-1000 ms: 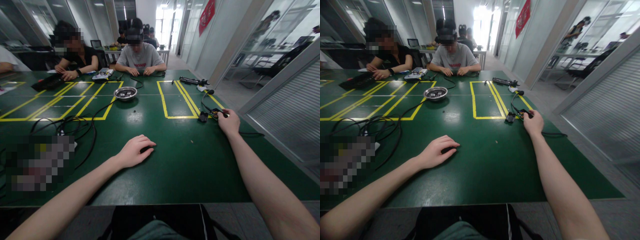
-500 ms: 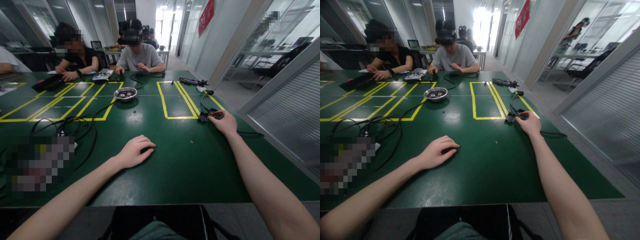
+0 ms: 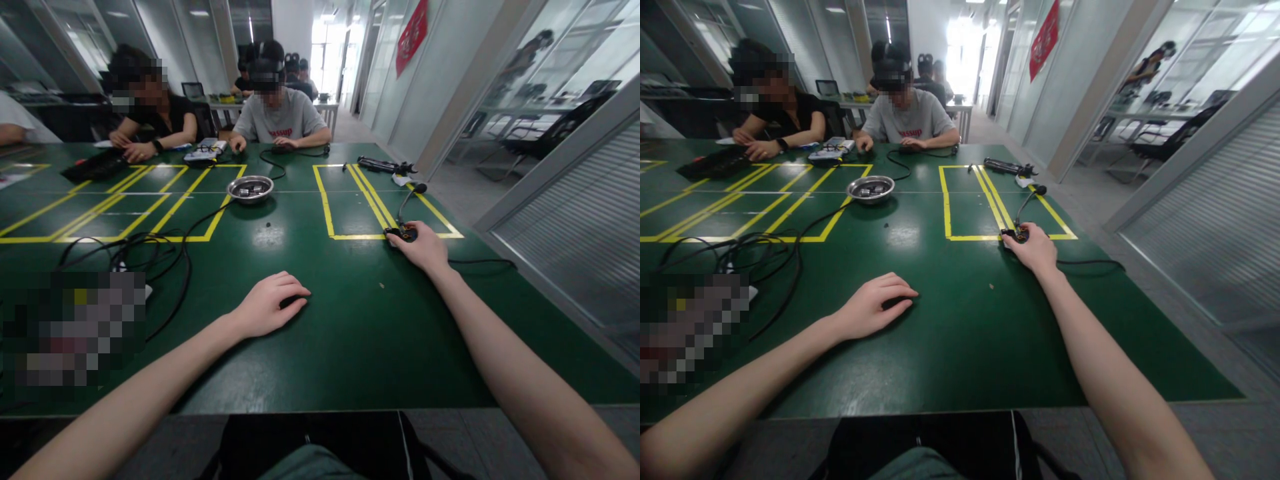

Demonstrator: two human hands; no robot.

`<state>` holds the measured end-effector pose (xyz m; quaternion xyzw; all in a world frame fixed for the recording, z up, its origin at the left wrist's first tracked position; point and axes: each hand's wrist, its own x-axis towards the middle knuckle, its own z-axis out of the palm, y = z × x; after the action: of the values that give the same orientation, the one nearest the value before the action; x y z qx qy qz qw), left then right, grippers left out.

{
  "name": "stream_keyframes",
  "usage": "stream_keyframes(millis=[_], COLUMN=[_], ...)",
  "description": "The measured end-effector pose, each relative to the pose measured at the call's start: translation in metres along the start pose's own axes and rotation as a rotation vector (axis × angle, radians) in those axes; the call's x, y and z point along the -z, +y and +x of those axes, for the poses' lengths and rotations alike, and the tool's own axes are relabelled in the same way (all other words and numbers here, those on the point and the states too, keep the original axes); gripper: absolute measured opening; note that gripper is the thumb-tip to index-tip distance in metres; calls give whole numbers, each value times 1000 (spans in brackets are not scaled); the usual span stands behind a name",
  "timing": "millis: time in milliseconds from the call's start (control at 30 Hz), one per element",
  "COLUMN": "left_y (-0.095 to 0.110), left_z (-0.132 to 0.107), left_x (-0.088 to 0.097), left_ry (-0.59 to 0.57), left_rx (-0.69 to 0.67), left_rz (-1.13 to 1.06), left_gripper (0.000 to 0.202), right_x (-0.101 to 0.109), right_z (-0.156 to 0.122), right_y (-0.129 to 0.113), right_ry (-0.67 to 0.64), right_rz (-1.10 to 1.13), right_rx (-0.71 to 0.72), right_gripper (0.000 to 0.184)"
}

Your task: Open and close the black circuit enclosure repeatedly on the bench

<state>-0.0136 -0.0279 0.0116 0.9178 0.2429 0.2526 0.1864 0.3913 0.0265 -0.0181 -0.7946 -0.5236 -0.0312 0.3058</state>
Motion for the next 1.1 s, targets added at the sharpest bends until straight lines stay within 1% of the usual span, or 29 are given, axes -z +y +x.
stream_keyframes(millis=[67, 167, 300, 400, 500, 567, 667, 800, 967, 1033, 1100], left_y=[0, 0, -2, -2, -1, 1, 3, 2, -3, -6, -10], left_z=[0, 0, 1, 1, 0, -1, -1, -1, 1, 2, 2], left_x=[0, 1, 1, 1, 2, 3, 3, 1, 0, 1, 3], left_ry=[1, 6, 20, 57, 101, 117, 87, 35, 9, 7, 7], left_rx=[1, 4, 24, 64, 83, 73, 37, 26, 48, 66, 91], left_rz=[-4, -8, 6, 20, 20, 13, 9, 53, 156, 200, 227], left_gripper=[22, 22, 21, 23, 32, 40, 41, 38, 26, 29, 36], right_x=[-3, -5, -2, 5, 13, 17, 20, 23, 27, 28, 28], right_z=[-9, -28, -57, -80, -102, -114, -124, -124, -118, -117, -116], right_y=[-15, -40, -74, -95, -112, -119, -124, -123, -122, -122, -121], right_ry=[-45, -168, -363, -548, -689, -747, -772, -729, -660, -639, -634], right_rz=[37, 142, 365, 500, 594, 628, 625, 598, 538, 517, 495], right_rx=[84, 259, 545, 744, 870, 925, 973, 966, 943, 927, 910], right_gripper=[52, 42, 37, 32, 31, 34, 39, 44, 35, 33, 38])
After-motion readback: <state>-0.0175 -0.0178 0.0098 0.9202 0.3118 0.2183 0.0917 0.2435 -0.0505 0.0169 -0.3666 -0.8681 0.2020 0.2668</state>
